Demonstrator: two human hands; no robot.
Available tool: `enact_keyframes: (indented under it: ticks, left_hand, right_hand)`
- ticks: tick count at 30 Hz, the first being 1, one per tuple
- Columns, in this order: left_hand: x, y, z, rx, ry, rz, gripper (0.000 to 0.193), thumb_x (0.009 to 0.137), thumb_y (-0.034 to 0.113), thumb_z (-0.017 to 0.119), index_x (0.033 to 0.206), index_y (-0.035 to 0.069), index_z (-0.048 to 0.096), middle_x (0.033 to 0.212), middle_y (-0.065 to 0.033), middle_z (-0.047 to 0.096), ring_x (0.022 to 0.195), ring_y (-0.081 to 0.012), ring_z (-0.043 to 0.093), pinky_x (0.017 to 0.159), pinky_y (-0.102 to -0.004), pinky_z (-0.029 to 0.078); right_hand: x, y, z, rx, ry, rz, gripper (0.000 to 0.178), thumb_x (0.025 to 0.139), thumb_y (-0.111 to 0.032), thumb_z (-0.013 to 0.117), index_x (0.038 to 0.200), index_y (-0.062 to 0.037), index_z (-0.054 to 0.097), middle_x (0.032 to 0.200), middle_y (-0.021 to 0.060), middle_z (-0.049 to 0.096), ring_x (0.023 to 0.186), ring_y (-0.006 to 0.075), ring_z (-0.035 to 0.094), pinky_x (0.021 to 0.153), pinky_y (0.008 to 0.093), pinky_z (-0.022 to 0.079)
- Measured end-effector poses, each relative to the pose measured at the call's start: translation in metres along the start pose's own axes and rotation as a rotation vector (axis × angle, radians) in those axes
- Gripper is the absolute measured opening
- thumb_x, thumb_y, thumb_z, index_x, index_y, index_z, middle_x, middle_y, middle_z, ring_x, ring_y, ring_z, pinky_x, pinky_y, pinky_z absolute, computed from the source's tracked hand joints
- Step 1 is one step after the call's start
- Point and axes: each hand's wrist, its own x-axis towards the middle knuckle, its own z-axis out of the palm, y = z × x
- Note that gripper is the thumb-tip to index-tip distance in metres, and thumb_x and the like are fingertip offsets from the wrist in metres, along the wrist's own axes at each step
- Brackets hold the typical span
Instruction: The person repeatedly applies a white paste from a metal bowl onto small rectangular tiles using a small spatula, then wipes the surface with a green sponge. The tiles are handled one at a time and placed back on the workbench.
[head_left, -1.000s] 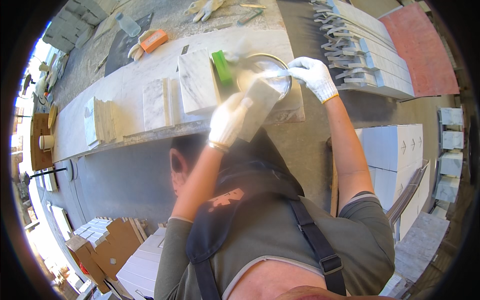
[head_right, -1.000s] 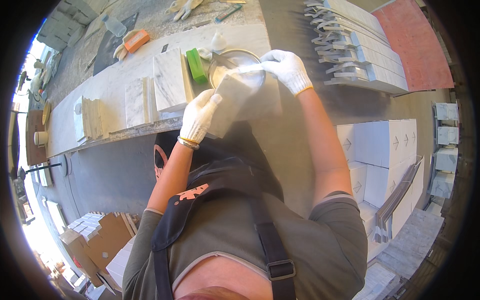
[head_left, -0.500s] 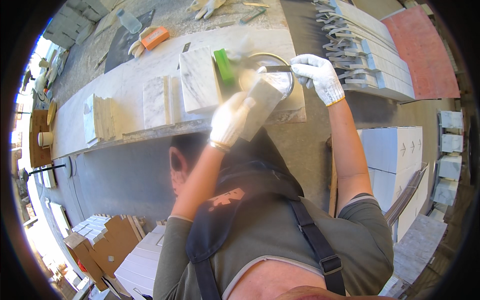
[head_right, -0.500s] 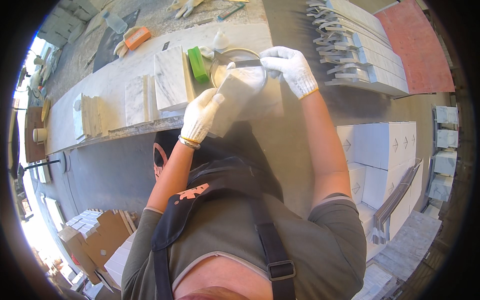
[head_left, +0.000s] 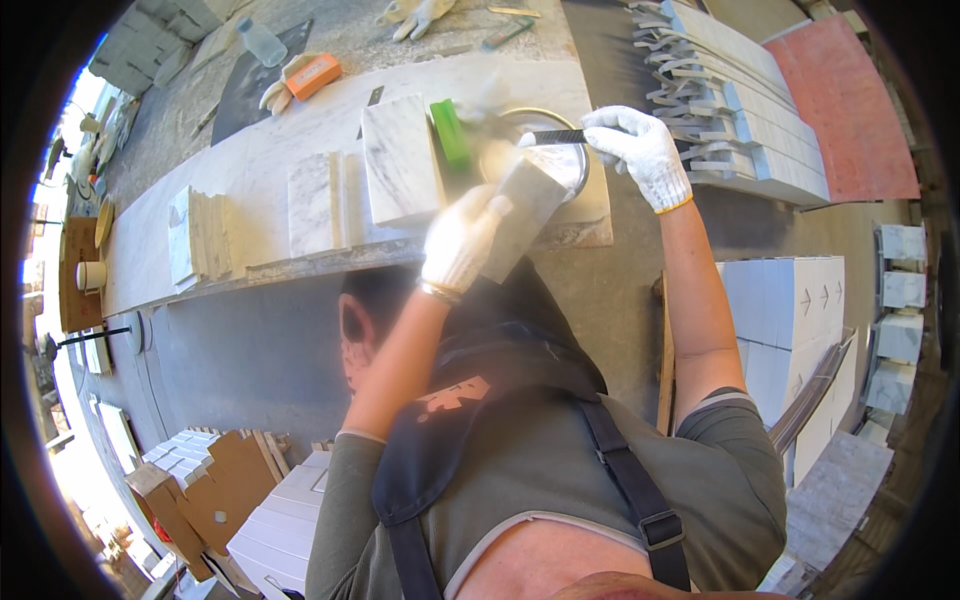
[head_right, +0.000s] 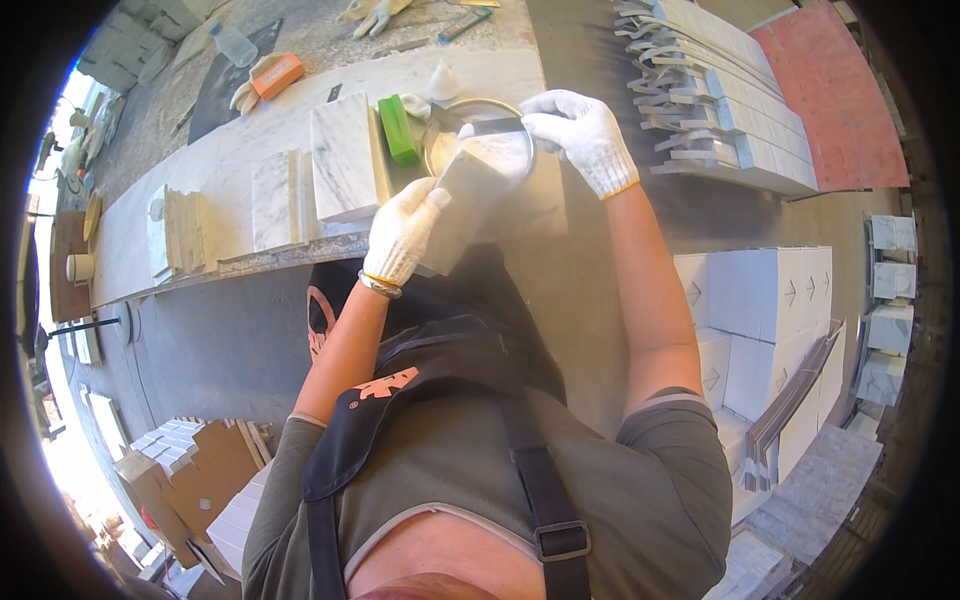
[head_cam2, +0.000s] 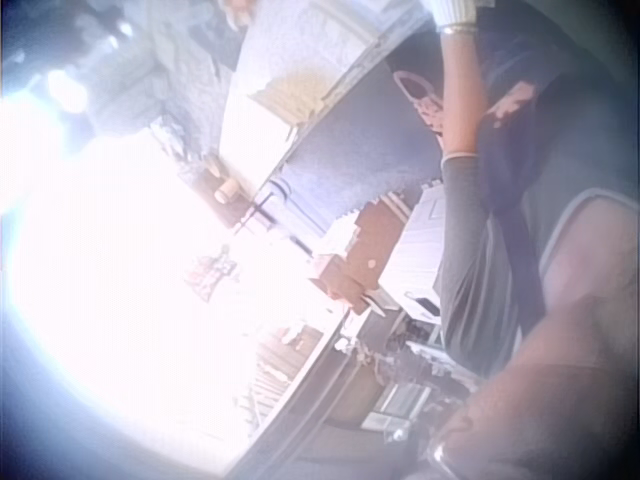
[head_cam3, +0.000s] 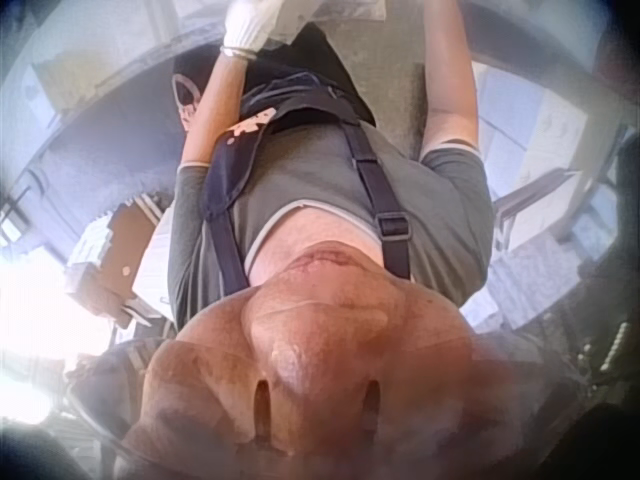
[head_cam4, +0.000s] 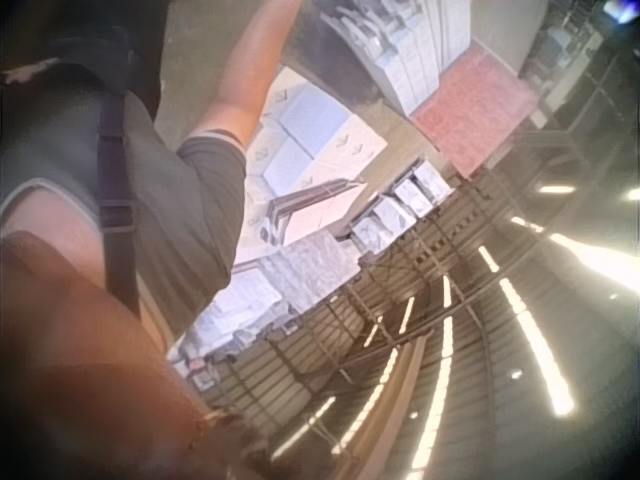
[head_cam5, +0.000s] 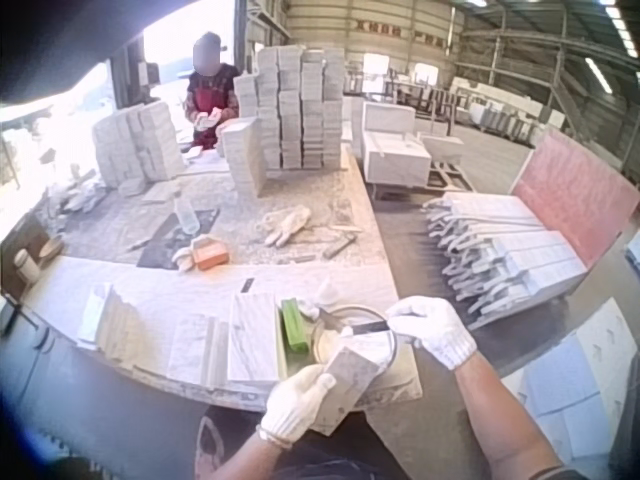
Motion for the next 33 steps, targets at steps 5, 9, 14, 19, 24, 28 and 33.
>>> enact_keyframes:
  ticks: [5,9,14,19,24,28,33]
  left_hand:
    - [0.001,-0.003,0.001,-0.177,-0.044,-0.047,0.041,0.102,0.033,0.063,0.126,0.001,0.070,0.113,-0.0186,0.076,0.105,-0.0293,0.072,0.093,-0.0379,0.053]
    - [0.005,-0.006,0.005,-0.499,-0.121,-0.118,0.041,0.105,0.029,0.062,0.124,-0.005,0.070,0.115,-0.0135,0.076,0.107,-0.0240,0.071,0.095,-0.0352,0.053]
    - [0.013,-0.008,0.008,-1.310,-0.419,-0.581,0.036,0.105,0.036,0.065,0.125,0.007,0.070,0.097,-0.0043,0.073,0.078,-0.0184,0.068,0.070,-0.0326,0.058]
    - [0.004,0.013,-0.011,-1.417,-0.458,-0.562,0.035,0.104,0.024,0.067,0.128,-0.002,0.067,0.104,-0.0094,0.075,0.086,-0.0185,0.072,0.074,-0.0315,0.059]
    - [-0.012,0.053,-0.063,-0.554,-0.218,-0.064,0.033,0.101,0.028,0.070,0.120,0.001,0.074,0.108,-0.0043,0.075,0.093,-0.0117,0.068,0.086,-0.0293,0.055]
    - [0.006,0.062,-0.135,-0.005,-0.292,0.038,0.045,0.100,0.040,0.069,0.124,0.002,0.074,0.109,-0.0056,0.076,0.100,-0.0125,0.067,0.093,-0.0311,0.054]
    - [0.052,0.045,-0.190,0.365,-0.461,0.080,0.050,0.096,0.047,0.073,0.121,0.004,0.077,0.111,-0.0066,0.078,0.100,-0.0133,0.066,0.095,-0.0324,0.053]
  right_hand:
    - [-0.005,0.017,-0.004,-0.342,0.091,-0.243,0.025,0.095,-0.021,0.075,0.116,-0.0089,0.078,0.096,-0.0005,0.076,0.078,0.0106,0.066,0.068,0.0278,0.051]
    - [-0.014,0.029,-0.004,-0.834,0.109,-0.397,0.029,0.093,-0.025,0.075,0.121,-0.0157,0.077,0.106,0.0063,0.077,0.092,0.0252,0.073,0.081,0.0351,0.057]
    - [-0.017,0.027,0.001,-1.141,-0.007,-0.266,0.022,0.096,-0.031,0.067,0.115,-0.0241,0.075,0.101,0.0062,0.073,0.097,0.0289,0.070,0.082,0.0424,0.057]
    - [-0.016,0.018,0.006,-1.182,0.053,-0.122,0.019,0.097,-0.033,0.063,0.108,-0.0213,0.072,0.106,0.0087,0.072,0.102,0.0332,0.069,0.084,0.0467,0.055]
    - [-0.018,0.024,0.000,-1.148,0.175,-0.224,0.016,0.098,-0.031,0.063,0.109,-0.0212,0.070,0.105,0.0084,0.071,0.099,0.0328,0.070,0.081,0.0492,0.055]
    - [-0.026,0.036,-0.003,-0.912,0.317,-0.358,0.015,0.095,-0.028,0.068,0.104,-0.0171,0.072,0.104,0.0063,0.074,0.097,0.0311,0.070,0.081,0.0433,0.056]
    - [-0.044,0.044,0.011,-0.512,0.254,-0.293,0.017,0.094,-0.015,0.075,0.108,-0.0074,0.074,0.099,0.0049,0.074,0.087,0.0164,0.068,0.079,0.0304,0.054]
